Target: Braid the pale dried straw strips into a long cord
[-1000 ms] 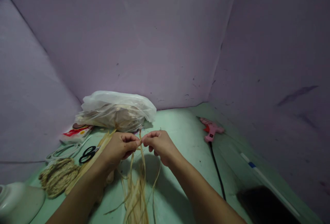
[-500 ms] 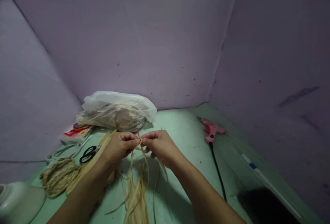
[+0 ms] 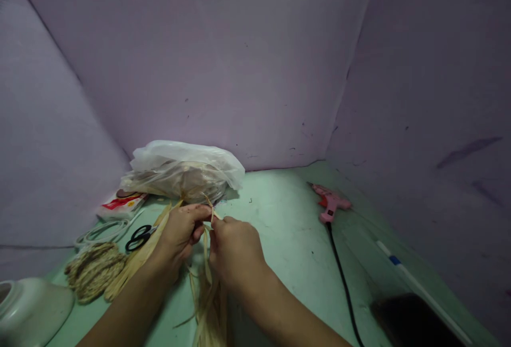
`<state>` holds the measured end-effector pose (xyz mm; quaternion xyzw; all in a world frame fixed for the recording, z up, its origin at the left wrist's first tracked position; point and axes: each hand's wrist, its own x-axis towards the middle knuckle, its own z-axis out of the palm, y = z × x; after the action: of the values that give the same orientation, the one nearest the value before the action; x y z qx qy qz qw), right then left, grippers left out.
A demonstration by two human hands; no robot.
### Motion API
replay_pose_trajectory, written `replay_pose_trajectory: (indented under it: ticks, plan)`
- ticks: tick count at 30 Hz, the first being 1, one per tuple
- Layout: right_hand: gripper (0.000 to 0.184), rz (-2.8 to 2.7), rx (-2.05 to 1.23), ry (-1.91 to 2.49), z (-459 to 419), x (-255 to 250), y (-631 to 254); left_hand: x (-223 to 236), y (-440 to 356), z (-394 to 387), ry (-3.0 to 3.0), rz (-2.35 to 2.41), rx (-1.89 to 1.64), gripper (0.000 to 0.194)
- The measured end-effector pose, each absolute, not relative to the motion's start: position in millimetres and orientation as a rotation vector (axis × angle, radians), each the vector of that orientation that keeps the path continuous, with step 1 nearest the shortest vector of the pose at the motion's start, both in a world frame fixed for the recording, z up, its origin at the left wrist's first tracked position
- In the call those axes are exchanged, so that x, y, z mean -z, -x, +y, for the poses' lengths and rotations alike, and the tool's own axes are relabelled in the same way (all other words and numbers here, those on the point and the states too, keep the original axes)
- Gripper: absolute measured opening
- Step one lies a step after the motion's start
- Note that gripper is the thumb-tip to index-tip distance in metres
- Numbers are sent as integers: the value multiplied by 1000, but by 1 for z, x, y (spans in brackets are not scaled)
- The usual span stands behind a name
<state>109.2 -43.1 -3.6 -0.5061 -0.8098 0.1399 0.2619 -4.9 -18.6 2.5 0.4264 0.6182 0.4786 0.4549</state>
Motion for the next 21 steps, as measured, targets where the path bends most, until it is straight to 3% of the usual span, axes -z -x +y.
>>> replay_pose_trajectory:
  ticks: [7, 11, 16, 21]
  plan:
    - [22, -2386, -336, 1276, -46, 1, -108, 3, 6, -14, -911, 1504, -1202, 10]
    - [18, -2114, -644, 1310, -29, -4, -123, 6, 6, -14, -975, 1503, -1115, 9]
    - [37, -1667, -1013, 1225, -5, 4, -135, 5, -4, -21, -1116, 1485, -1012, 4]
    - [21, -1468, -1309, 1116, 0, 12, -132, 3, -6, -24, -1273, 1397, -1021, 8]
